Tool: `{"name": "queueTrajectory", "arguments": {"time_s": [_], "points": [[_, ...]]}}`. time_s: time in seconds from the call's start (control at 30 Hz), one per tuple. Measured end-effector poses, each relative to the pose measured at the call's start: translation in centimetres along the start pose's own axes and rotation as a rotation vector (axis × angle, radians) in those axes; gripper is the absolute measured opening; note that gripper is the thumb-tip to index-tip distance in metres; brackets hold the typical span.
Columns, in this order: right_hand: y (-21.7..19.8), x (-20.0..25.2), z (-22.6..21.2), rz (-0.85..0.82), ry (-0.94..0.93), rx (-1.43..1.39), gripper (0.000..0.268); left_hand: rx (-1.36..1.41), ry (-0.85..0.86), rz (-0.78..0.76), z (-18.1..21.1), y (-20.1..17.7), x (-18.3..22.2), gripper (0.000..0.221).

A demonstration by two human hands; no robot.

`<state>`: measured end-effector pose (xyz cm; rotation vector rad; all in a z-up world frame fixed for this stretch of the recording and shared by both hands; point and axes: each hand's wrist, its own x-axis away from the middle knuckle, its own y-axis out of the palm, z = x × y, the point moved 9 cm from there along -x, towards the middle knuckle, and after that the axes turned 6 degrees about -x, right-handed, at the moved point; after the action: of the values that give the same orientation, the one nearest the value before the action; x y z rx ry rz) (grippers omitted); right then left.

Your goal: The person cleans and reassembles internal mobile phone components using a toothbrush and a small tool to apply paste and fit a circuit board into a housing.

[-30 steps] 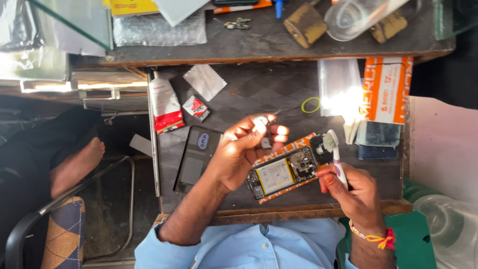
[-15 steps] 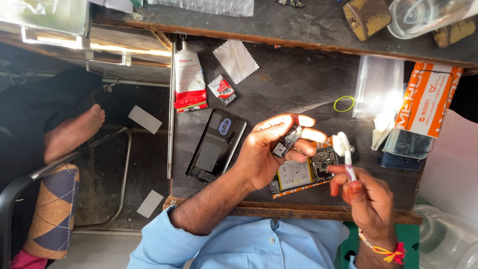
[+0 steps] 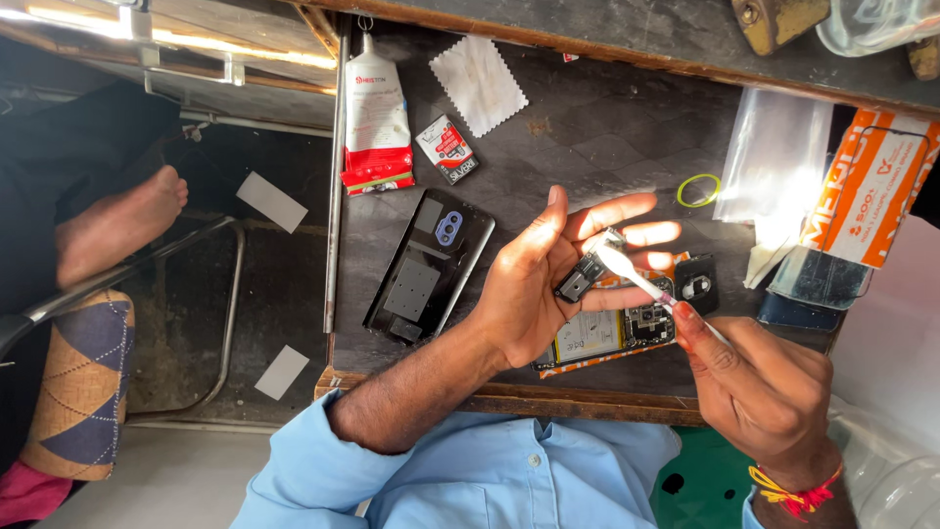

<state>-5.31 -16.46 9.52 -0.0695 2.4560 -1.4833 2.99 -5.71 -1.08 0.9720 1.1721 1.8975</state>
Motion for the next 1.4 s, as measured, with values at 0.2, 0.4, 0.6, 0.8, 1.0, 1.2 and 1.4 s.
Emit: {"name": "queueTrajectory", "arguments": {"time_s": [0.2, 0.4, 0.6, 0.8, 1.0, 1.2, 1.4], "points": [[1.0, -0.1, -0.7, -0.081, -0.033, 0.047, 0.042, -0.002, 0.028, -0.037, 0.1, -0.1, -0.1, 0.085], [1.0, -0.1, -0.7, -0.111, -0.043, -0.007, 0.042, 0.025, 0.005, -0.050, -0.3, -0.1, -0.4, 0.086], [1.2, -0.6, -1.1, -0.105, -0.044, -0.120, 0.037, 0.035, 0.001, -0.017, -0.5, -0.8, -0.4, 0.087], [1.5, -0.6, -1.4, -0.103, -0.011, -0.053, 0.036, 0.003, 0.025, -0.006, -0.7, -1.5, -0.4, 0.090], [1.6, -0.7, -2.0, -0.100, -0.034, -0.088, 0.036, 0.050, 0.038, 0.008, -0.8, -1.9, -0.3, 0.092], [2.1, -0.5, -2.5, -0.111, -0.064, -0.040, 0.039, 0.015, 0.051, 0.048, -0.5, -2.2, -0.2, 0.093], [2.4, -0.2, -2.2, -0.143, -0.049, -0.002, 0.046, 0.019, 0.072, 0.035, -0.2, -2.1, -0.4, 0.092]]}}
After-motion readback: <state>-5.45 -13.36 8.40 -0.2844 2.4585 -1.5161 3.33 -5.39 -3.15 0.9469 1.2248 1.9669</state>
